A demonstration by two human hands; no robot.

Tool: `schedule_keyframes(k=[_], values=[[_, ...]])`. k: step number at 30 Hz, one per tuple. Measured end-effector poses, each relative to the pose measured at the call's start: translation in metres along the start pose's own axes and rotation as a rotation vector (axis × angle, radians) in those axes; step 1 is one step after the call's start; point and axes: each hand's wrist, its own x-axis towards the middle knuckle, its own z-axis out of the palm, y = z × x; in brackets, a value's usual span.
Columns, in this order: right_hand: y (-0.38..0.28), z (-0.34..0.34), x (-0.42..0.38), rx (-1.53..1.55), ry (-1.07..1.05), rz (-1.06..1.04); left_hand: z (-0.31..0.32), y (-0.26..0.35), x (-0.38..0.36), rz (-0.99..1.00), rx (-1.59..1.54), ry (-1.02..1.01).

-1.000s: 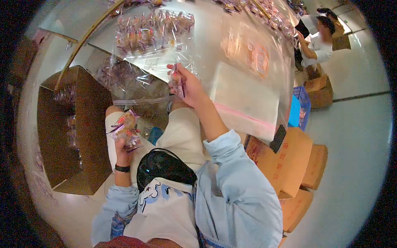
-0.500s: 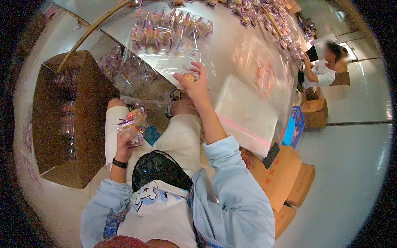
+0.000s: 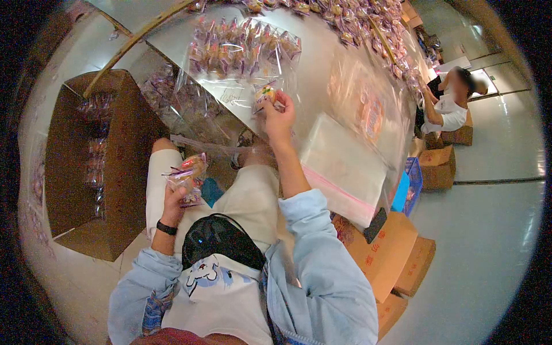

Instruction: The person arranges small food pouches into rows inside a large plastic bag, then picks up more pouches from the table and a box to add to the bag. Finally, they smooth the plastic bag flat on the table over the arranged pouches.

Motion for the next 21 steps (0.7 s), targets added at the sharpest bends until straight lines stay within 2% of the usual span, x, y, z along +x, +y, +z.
schedule_keyframes(k=[3, 6, 9, 12, 15, 16, 19, 21], values=[[-0.017, 0.013, 0.007, 0.011, 0.049, 0.023, 0.000, -0.002, 0.001, 0.003, 0.002, -0.002], [0.003, 0.029, 0.031, -0.110, 0.159, -0.137, 0.000, -0.001, 0.000, -0.006, 0.023, -0.014], [-0.002, 0.054, 0.034, -0.314, 0.402, -0.362, -0.004, -0.002, 0.000, -0.024, 0.034, -0.034], [0.005, 0.069, 0.053, -0.316, 0.402, -0.301, -0.004, -0.001, 0.002, -0.024, 0.028, -0.019], [-0.009, 0.087, 0.058, -0.087, 0.418, -0.311, -0.001, 0.001, -0.001, -0.016, 0.036, 0.010], [0.004, 0.087, 0.075, -0.149, 0.362, -0.341, 0.000, 0.003, -0.002, -0.010, 0.044, 0.018], [0.021, 0.099, 0.095, -0.357, 0.349, -0.663, 0.008, 0.007, -0.004, 0.024, 0.014, 0.072], [0.020, 0.090, 0.098, -0.412, 0.270, -0.579, 0.005, 0.006, -0.003, 0.024, 0.015, 0.055]])
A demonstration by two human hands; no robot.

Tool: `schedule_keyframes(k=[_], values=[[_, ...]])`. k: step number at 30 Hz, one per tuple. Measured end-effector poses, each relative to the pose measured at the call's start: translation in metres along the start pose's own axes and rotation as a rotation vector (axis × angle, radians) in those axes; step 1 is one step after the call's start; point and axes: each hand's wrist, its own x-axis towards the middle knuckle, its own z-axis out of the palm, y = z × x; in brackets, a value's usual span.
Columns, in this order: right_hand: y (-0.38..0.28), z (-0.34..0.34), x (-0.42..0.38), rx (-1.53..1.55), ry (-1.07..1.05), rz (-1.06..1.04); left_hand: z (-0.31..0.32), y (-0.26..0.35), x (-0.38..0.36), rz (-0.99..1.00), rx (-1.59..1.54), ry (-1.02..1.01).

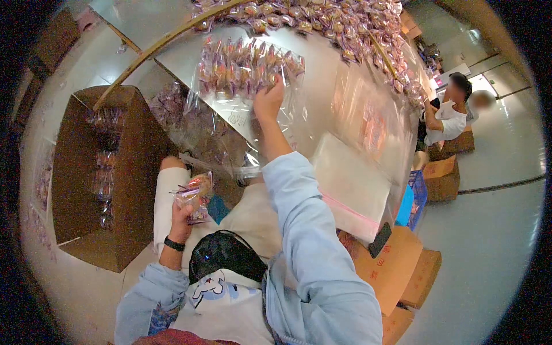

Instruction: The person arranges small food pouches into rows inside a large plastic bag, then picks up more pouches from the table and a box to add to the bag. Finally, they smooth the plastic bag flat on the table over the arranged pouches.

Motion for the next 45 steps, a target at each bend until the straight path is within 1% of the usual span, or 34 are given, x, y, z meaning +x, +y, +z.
schedule_keyframes(k=[2, 4, 8, 11, 12, 14, 17, 19, 20, 21, 23, 26, 28, 30, 31, 33, 35, 36, 37, 38, 39, 40, 41, 42, 43, 45], values=[[-0.004, -0.016, 0.006, -0.013, -0.085, 0.042, -0.004, -0.002, 0.002, -0.004, -0.006, -0.043], [-0.008, -0.027, 0.015, -0.006, -0.154, 0.072, -0.003, -0.001, 0.001, -0.006, -0.012, -0.045], [-0.004, -0.024, 0.014, 0.116, -0.110, 0.043, -0.001, 0.002, 0.001, -0.020, -0.010, -0.057], [0.004, -0.021, 0.008, 0.021, -0.150, 0.021, 0.000, 0.001, 0.000, -0.043, -0.018, -0.047], [0.009, -0.024, 0.004, -0.008, -0.235, 0.054, -0.004, -0.005, 0.002, -0.039, -0.010, -0.047], [-0.002, -0.040, 0.003, -0.066, -0.400, 0.114, -0.004, -0.008, 0.001, -0.037, 0.030, -0.038], [-0.024, -0.052, 0.010, -0.091, -0.581, 0.239, -0.002, -0.008, 0.006, -0.038, 0.097, -0.029], [0.016, -0.031, 0.008, -0.134, -0.400, -0.067, -0.007, -0.013, 0.004, -0.070, 0.105, -0.041], [0.018, -0.028, 0.005, -0.154, -0.305, -0.212, -0.004, -0.010, 0.003, -0.061, 0.092, -0.041], [0.021, -0.033, 0.000, -0.118, -0.379, -0.079, 0.002, -0.007, 0.001, -0.049, 0.079, -0.041], [-0.014, -0.062, 0.001, -0.034, -0.516, 0.167, 0.003, -0.003, 0.002, -0.019, 0.084, -0.042], [-0.007, -0.097, -0.045, 0.145, -0.407, 0.041, 0.001, -0.006, 0.000, 0.007, 0.079, -0.061], [-0.035, -0.152, -0.074, 0.097, -0.669, 0.086, 0.005, 0.001, -0.004, 0.036, 0.021, -0.098], [-0.056, -0.185, -0.116, 0.579, -0.869, 0.455, 0.015, 0.009, -0.007, 0.034, 0.024, -0.145], [-0.073, -0.196, -0.128, 0.691, -0.894, 0.479, 0.023, 0.015, -0.009, 0.027, 0.027, -0.169], [-0.108, -0.212, -0.144, 0.920, -0.928, 0.523, 0.057, 0.032, -0.012, 0.051, 0.061, -0.209], [-0.123, -0.218, -0.144, 1.043, -0.945, 0.559, 0.077, 0.035, -0.003, 0.102, 0.148, -0.280], [-0.127, -0.218, -0.143, 1.104, -0.957, 0.572, 0.085, 0.037, 0.002, 0.063, 0.134, -0.270], [-0.122, -0.215, -0.145, 1.088, -0.849, 0.582, 0.095, 0.040, 0.005, 0.024, 0.118, -0.254], [-0.121, -0.216, -0.140, 1.034, -0.803, 0.577, 0.101, 0.042, 0.009, -0.018, 0.102, -0.234], [-0.119, -0.217, -0.133, 0.980, -0.758, 0.574, 0.100, 0.043, 0.015, -0.054, 0.098, -0.293], [-0.119, -0.217, -0.127, 0.923, -0.715, 0.574, 0.102, 0.041, 0.017, -0.038, 0.111, -0.272], [-0.122, -0.218, -0.122, 0.930, -0.655, 0.528, 0.104, 0.038, 0.020, -0.020, 0.123, -0.251], [-0.124, -0.219, -0.118, 0.939, -0.644, 0.577, 0.107, 0.036, 0.022, -0.003, 0.135, -0.231], [-0.126, -0.222, -0.114, 0.947, -0.631, 0.627, 0.112, 0.034, 0.023, 0.056, 0.110, -0.233], [-0.123, -0.227, -0.109, 0.947, -0.606, 0.704, 0.107, 0.024, 0.024, 0.072, 0.058, -0.187]])
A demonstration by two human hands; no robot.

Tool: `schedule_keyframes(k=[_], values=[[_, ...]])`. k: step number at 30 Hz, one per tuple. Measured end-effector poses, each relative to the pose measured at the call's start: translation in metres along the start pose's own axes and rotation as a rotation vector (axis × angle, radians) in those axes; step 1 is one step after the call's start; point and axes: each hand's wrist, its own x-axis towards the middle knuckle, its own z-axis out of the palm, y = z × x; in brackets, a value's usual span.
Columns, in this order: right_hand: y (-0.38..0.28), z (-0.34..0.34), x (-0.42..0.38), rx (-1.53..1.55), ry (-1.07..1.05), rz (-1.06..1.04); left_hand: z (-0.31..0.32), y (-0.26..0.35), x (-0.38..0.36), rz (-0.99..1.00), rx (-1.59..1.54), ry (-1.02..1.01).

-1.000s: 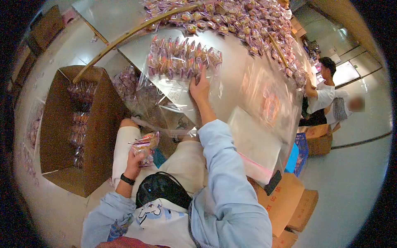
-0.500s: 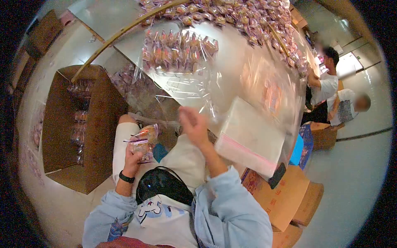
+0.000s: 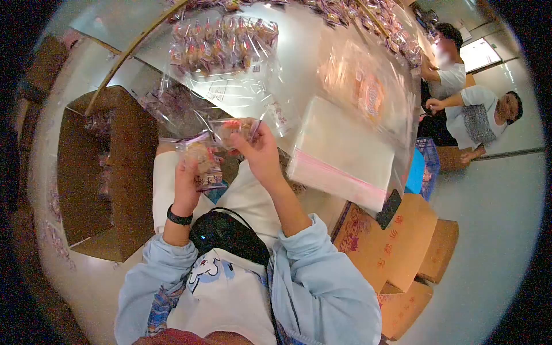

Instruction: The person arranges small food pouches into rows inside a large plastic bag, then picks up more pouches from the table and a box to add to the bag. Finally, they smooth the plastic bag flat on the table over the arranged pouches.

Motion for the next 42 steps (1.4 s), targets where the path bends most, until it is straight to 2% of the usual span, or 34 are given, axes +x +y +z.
schedule_keyframes(k=[3, 6, 9, 12, 15, 16, 19, 20, 23, 24, 27, 30, 33, 36, 38, 40, 42], values=[[-0.005, -0.007, 0.004, 0.226, 0.015, 0.113, -0.012, -0.004, -0.004, -0.014, -0.009, 0.073], [0.000, -0.004, 0.010, 0.325, 0.067, 0.113, -0.026, -0.007, -0.008, -0.010, -0.047, 0.115], [0.025, -0.006, 0.044, -0.034, 0.202, -0.090, -0.039, -0.009, -0.016, -0.024, -0.100, 0.127], [0.043, -0.017, 0.100, -0.348, 0.343, -0.148, -0.052, -0.015, -0.022, -0.010, -0.094, 0.162], [0.040, -0.003, 0.140, -0.112, 0.431, -0.064, -0.063, -0.021, -0.024, 0.004, -0.031, 0.144], [0.048, -0.001, 0.157, -0.054, 0.465, -0.154, -0.068, -0.027, -0.024, -0.003, -0.076, 0.154], [0.071, -0.007, 0.215, -0.097, 0.792, -0.303, -0.082, -0.038, -0.020, -0.022, -0.190, 0.182], [0.077, -0.009, 0.225, -0.228, 0.828, -0.445, -0.084, -0.039, -0.021, -0.031, -0.206, 0.193], [0.080, -0.014, 0.242, -0.484, 0.875, -0.700, -0.089, -0.042, -0.022, -0.028, -0.199, 0.199], [0.076, -0.015, 0.250, -0.518, 0.923, -0.653, -0.090, -0.043, -0.022, -0.025, -0.188, 0.196], [0.084, -0.030, 0.269, -0.604, 0.916, -0.453, -0.088, -0.041, -0.022, -0.044, -0.179, 0.162], [0.068, -0.026, 0.251, -0.727, 0.674, -0.303, -0.083, -0.035, -0.024, -0.071, -0.159, 0.167], [0.056, -0.014, 0.233, -0.776, 0.707, -0.440, -0.084, -0.037, -0.022, -0.070, -0.165, 0.194], [0.082, -0.051, 0.252, -0.905, 0.581, -0.485, -0.088, -0.040, -0.023, -0.081, -0.214, 0.187], [0.055, -0.025, 0.242, -0.833, 0.555, -0.344, -0.088, -0.041, -0.023, -0.079, -0.202, 0.193], [0.059, -0.037, 0.257, -0.646, 0.529, -0.388, -0.087, -0.042, -0.023, -0.084, -0.187, 0.184], [0.080, -0.060, 0.279, -0.541, 0.622, -0.293, -0.087, -0.043, -0.022, -0.074, -0.170, 0.164]])
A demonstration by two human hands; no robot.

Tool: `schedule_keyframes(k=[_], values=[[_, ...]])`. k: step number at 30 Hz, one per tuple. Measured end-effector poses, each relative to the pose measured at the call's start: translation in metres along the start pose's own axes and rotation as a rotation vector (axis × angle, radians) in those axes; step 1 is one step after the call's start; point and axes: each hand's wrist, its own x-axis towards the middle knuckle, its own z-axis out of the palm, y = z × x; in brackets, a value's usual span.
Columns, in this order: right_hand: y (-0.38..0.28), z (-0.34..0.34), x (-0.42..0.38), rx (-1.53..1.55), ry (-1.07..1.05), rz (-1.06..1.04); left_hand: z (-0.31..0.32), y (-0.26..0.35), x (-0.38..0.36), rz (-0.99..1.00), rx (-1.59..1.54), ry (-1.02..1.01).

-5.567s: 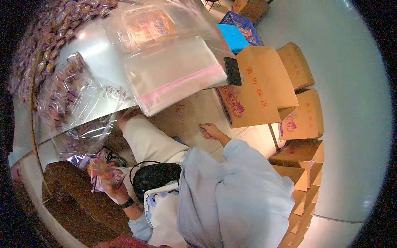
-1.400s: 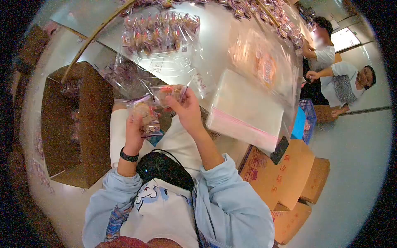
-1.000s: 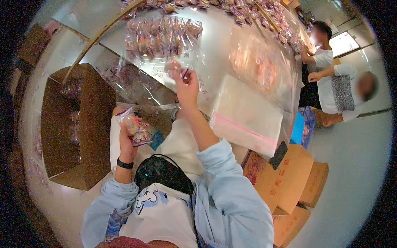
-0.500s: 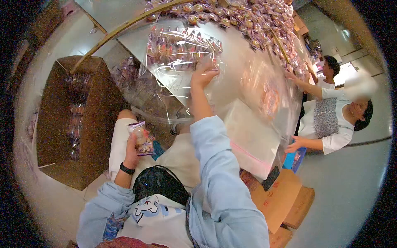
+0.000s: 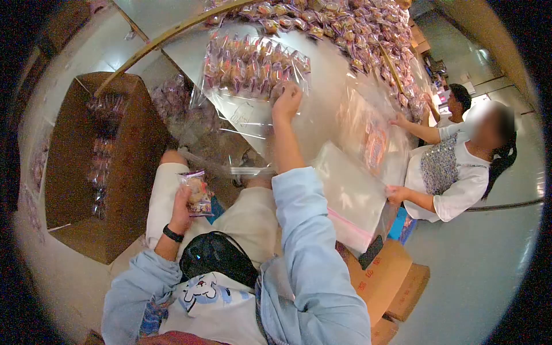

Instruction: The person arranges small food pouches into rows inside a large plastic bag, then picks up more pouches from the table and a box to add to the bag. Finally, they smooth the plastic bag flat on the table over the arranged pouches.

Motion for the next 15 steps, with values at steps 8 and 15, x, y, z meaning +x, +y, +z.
schedule_keyframes(k=[8, 15], values=[[-0.019, -0.017, 0.006, -0.284, -0.252, 0.057, -0.010, -0.014, 0.005, -0.007, 0.093, -0.041], [-0.033, -0.024, -0.050, -0.204, -0.251, -0.242, -0.015, -0.020, 0.008, -0.035, 0.118, -0.075]])
